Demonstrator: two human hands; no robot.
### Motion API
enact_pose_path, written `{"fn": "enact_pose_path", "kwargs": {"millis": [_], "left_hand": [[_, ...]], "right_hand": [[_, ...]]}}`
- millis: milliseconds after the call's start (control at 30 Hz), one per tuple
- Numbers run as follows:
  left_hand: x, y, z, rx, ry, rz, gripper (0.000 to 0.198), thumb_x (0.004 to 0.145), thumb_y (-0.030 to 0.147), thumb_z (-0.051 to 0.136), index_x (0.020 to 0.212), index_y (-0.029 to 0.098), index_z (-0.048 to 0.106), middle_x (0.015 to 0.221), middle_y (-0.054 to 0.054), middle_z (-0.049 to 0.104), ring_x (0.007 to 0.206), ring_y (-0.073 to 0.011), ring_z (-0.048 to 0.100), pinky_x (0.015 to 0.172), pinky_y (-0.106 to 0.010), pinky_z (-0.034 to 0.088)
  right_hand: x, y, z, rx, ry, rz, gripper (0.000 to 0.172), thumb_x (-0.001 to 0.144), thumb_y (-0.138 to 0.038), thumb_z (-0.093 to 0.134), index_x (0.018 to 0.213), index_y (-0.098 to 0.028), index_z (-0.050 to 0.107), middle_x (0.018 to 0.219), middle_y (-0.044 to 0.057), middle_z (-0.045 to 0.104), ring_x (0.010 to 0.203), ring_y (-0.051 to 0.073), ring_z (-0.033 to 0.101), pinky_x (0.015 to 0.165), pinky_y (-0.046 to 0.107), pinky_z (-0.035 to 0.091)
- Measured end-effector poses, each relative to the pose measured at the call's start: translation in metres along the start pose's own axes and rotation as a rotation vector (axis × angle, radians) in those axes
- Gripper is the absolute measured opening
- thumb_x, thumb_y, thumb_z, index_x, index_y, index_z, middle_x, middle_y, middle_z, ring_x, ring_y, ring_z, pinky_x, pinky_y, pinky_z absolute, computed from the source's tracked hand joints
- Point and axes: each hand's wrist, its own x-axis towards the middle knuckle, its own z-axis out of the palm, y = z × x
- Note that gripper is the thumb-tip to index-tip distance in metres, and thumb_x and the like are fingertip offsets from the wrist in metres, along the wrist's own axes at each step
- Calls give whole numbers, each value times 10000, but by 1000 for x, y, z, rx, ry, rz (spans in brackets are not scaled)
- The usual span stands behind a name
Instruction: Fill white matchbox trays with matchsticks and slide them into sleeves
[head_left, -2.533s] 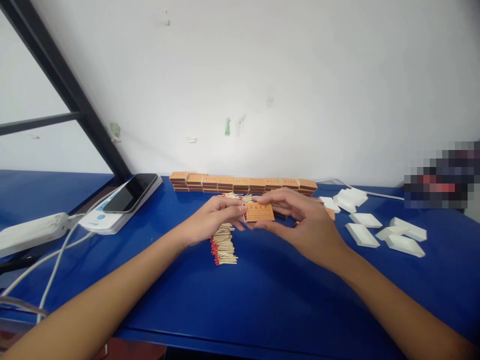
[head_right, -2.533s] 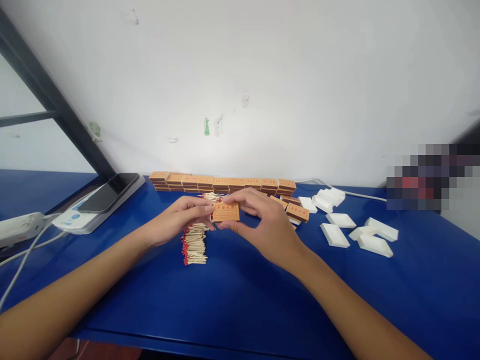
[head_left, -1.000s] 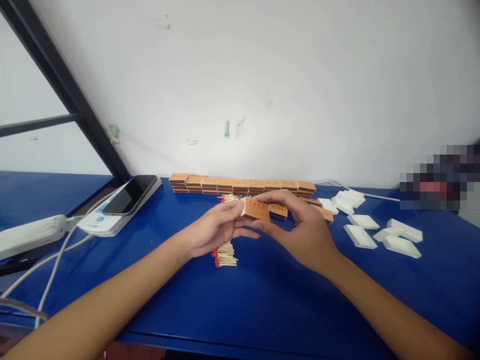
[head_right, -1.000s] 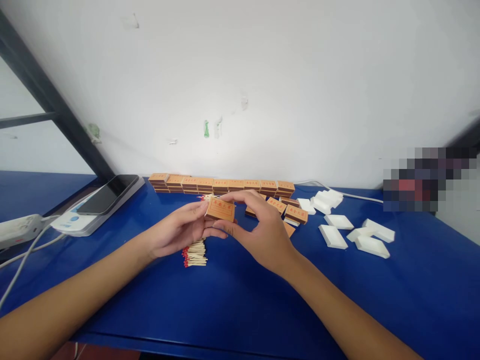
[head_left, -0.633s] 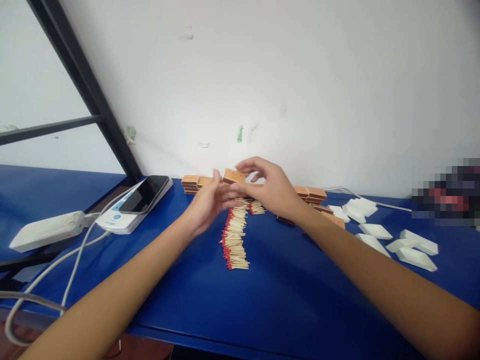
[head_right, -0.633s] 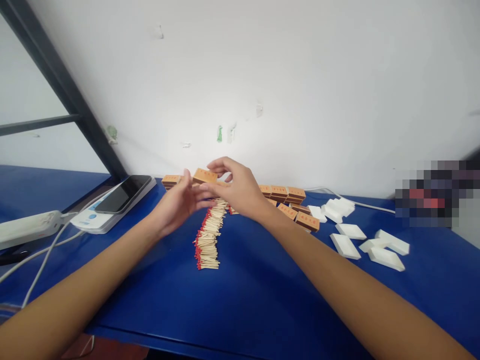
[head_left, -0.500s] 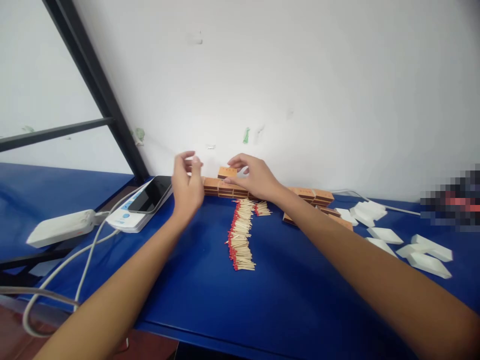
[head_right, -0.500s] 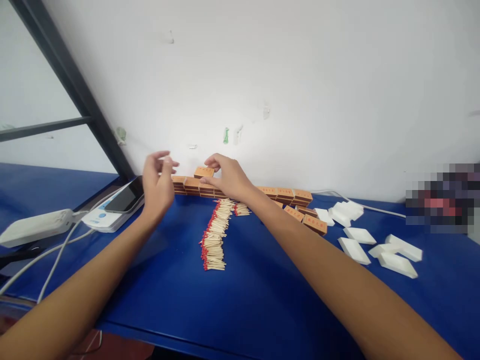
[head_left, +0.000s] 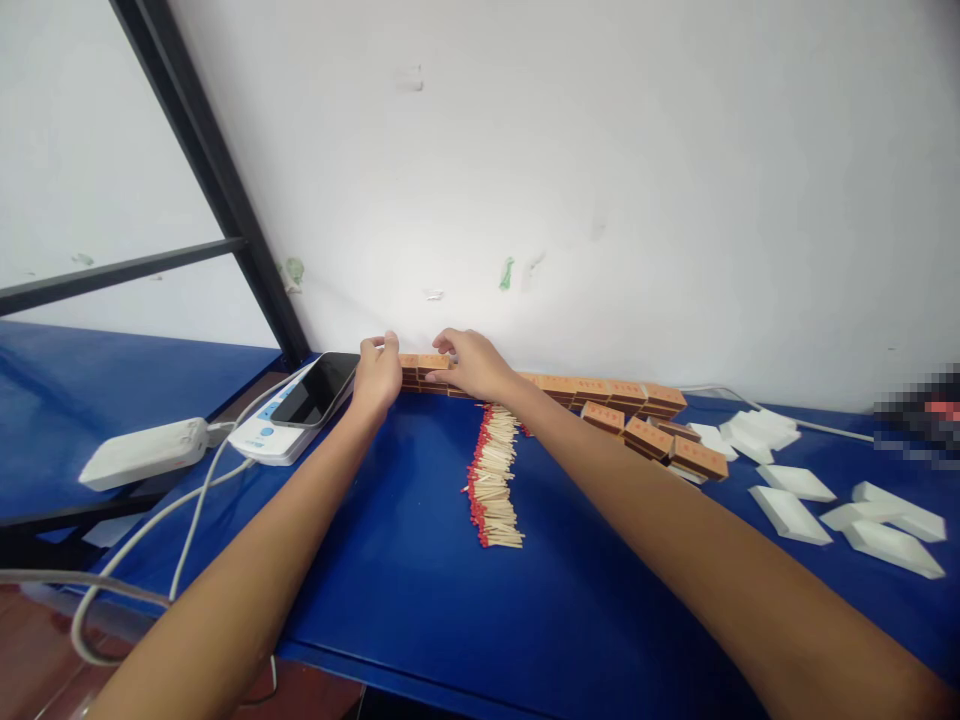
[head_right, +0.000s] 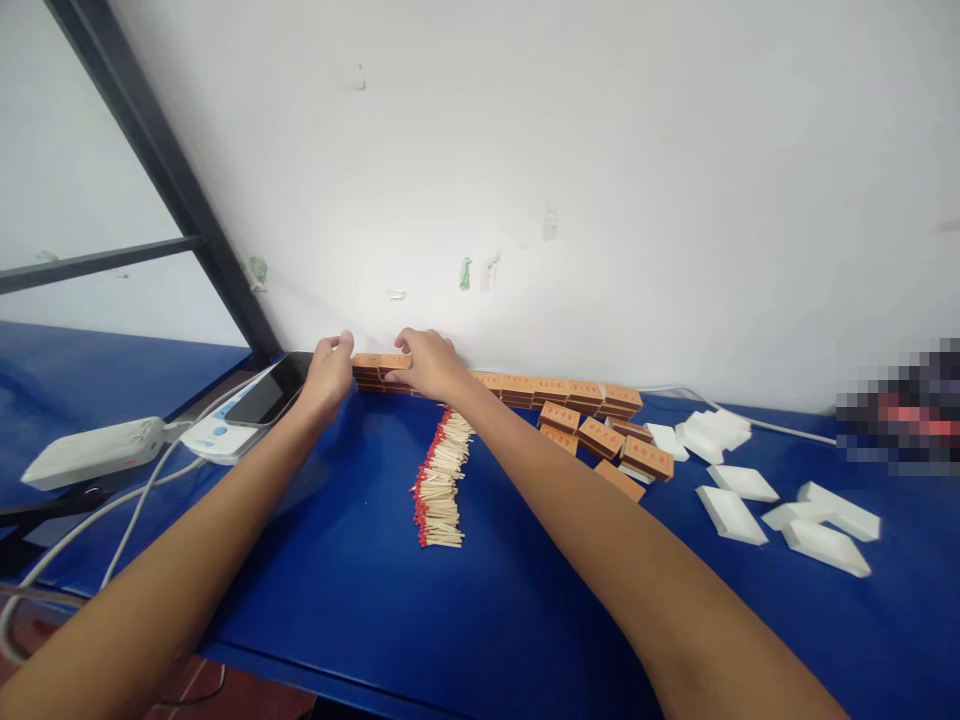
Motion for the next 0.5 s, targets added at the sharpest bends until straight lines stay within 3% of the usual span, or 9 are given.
{"fn": "enact_pose_path", "kwargs": {"millis": [100, 200, 267, 367, 500], "left_hand": [[-4, 3, -1, 6, -10, 17, 538, 966, 687, 479, 1155, 188, 547, 1322, -237, 653, 1318, -400, 582, 1132, -548, 423], [-15, 9, -1, 29, 1, 98, 521, 994, 641, 464, 1241, 187, 526, 1414, -226, 601, 1387, -379, 522, 1194, -551, 357], [-29, 16, 1, 80, 23, 288, 480, 1023, 568, 450, 1300, 181, 511, 1454, -215, 566, 1417, -351, 480, 1221, -532, 322], [-58, 28, 6, 157, -2, 616, 429, 1042, 474, 460, 1328, 160, 516, 1413, -198, 584, 1354, -328, 503, 1177, -508, 366], [-94, 40, 14, 196, -185, 916, 255, 1035, 366, 518, 1190, 180, 597, 1184, -116, 681, 1152, -269, 587, 1050, -440, 449]], "right_hand": [[-14, -3, -19, -33, 48, -30, 381, 842, -348, 841, 1137, -172, 676, 1210, 143, 725, 1152, 292, 634, 1016, 460, 472], [-43, 2, -58, -105, 150, -94, 215, 905, -358, 756, 1055, -214, 704, 1127, 100, 749, 1083, 282, 651, 986, 460, 485], [-72, 11, -91, -173, 193, -64, 131, 927, -345, 701, 982, -227, 720, 1020, 80, 761, 997, 274, 664, 920, 448, 497], [-122, 27, -136, -253, 106, 111, 188, 927, -385, 660, 870, -223, 736, 857, 55, 747, 800, 226, 662, 724, 365, 484], [-182, 51, -171, -277, 12, 322, 289, 913, -506, 671, 868, -231, 748, 745, 34, 712, 677, 193, 623, 622, 327, 450]]}}
